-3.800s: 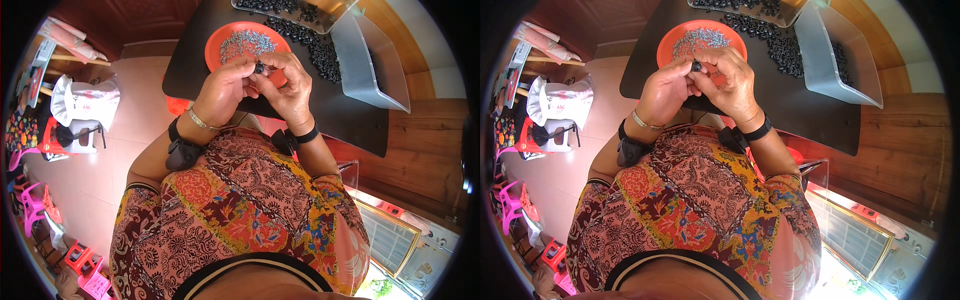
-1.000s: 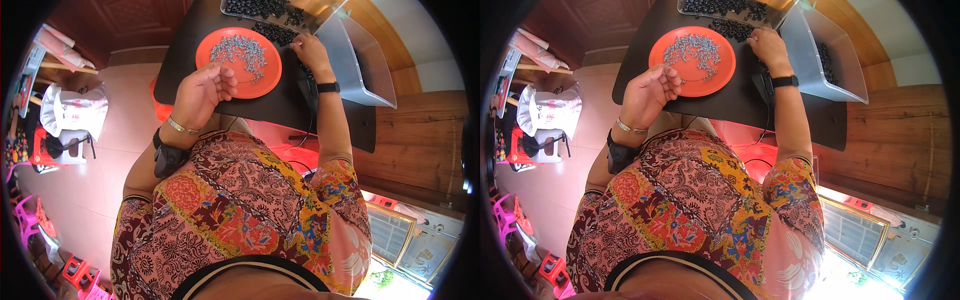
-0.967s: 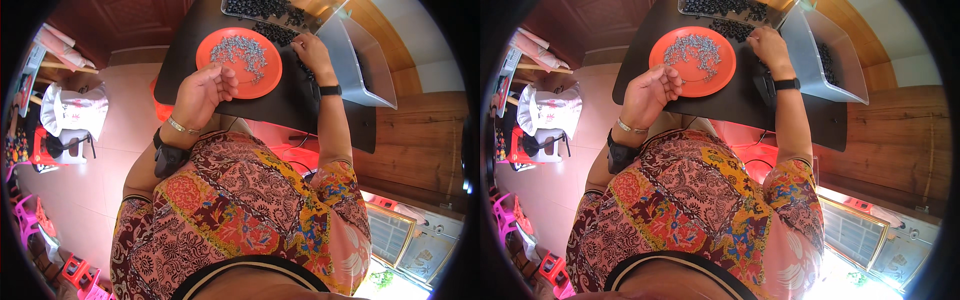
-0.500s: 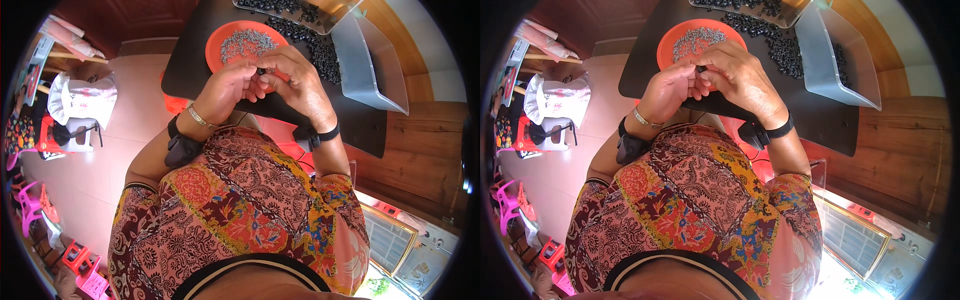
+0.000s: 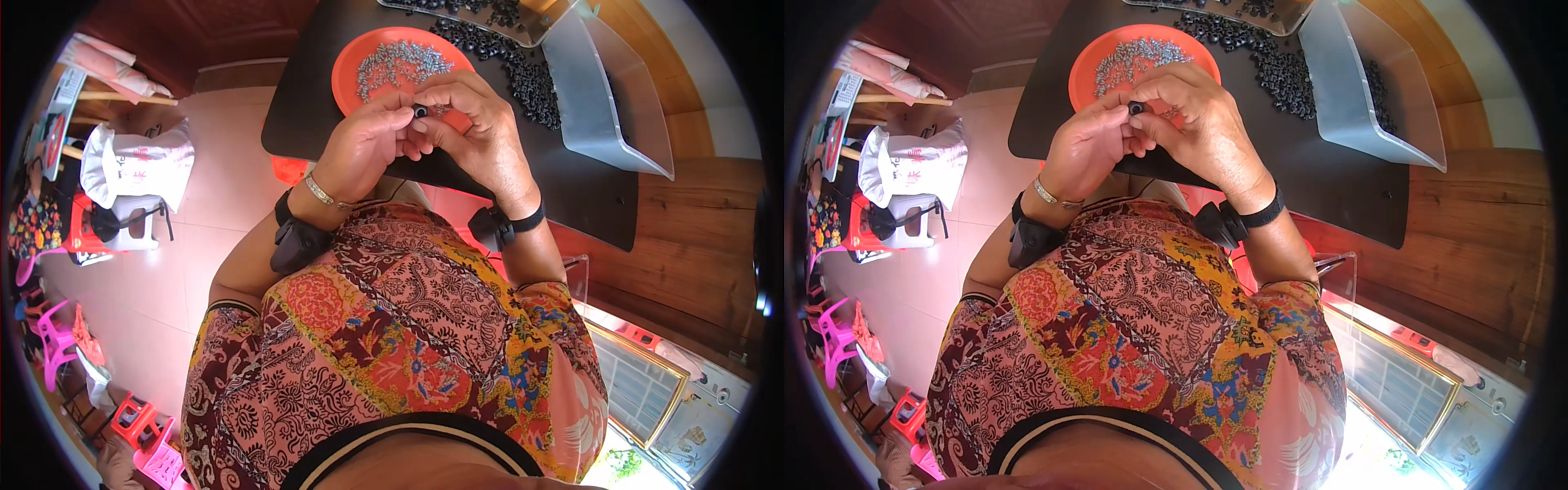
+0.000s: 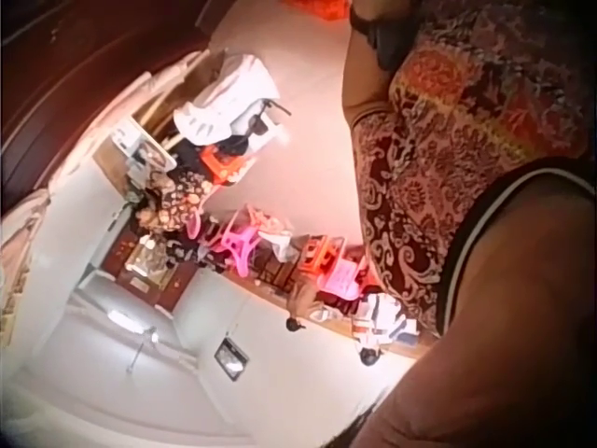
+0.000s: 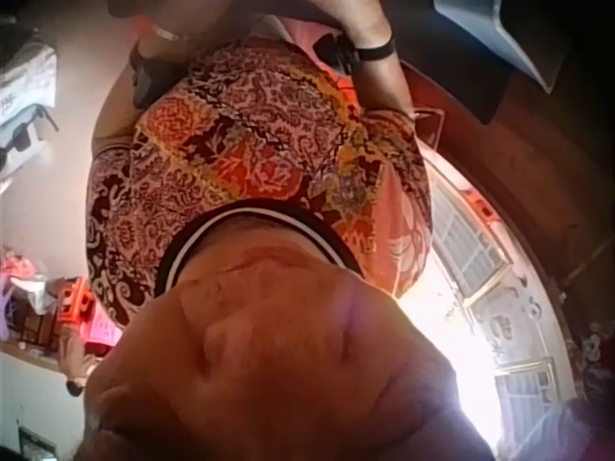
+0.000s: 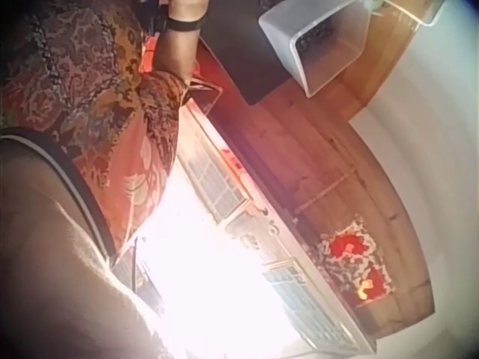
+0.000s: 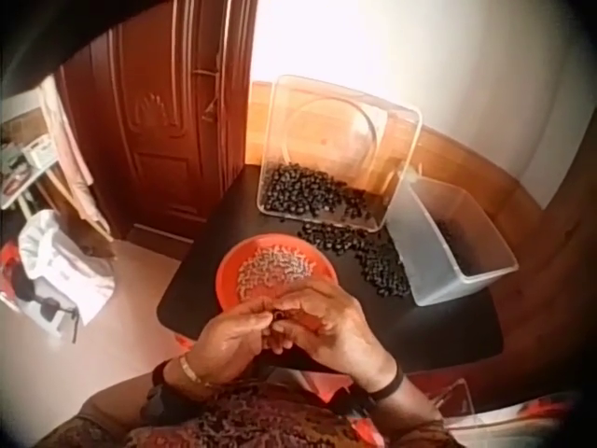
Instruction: Manually assembling small silver pins or components into black hardware parts on a workbench.
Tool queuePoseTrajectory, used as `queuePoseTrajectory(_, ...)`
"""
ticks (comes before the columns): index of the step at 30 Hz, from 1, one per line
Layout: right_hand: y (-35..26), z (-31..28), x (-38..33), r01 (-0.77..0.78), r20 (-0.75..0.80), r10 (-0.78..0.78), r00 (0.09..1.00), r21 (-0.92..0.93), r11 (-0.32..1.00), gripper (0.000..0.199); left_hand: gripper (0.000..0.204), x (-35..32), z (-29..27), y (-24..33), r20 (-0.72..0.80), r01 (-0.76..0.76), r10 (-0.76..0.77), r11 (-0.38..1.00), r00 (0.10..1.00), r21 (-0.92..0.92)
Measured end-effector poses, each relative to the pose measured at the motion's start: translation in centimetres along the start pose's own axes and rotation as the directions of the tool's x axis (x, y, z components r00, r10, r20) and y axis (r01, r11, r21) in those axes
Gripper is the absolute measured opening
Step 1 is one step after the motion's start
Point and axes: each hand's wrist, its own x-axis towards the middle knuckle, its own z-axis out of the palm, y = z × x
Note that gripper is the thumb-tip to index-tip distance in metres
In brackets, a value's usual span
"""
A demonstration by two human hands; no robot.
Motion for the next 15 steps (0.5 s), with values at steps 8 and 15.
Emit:
queuePoseTrajectory(8, -0.80, 0.29, 0.32, 0.059, -0.022, -0.061, 0.998, -0.079, 0.995, 0.028, 0.024, -0.15, 0.46, 0.33, -0.044, 0.002, -0.003, 1.000, 0.999, -0.022)
queuePoseTrajectory(15, -0.63, 0.51, -0.03, 0.049, -0.054, -0.053, 0.997, -0.067, 0.997, 0.028, 0.025, -0.43, 0.26, 0.53, -0.041, -0.007, 0.007, 1.000, 0.999, 0.004)
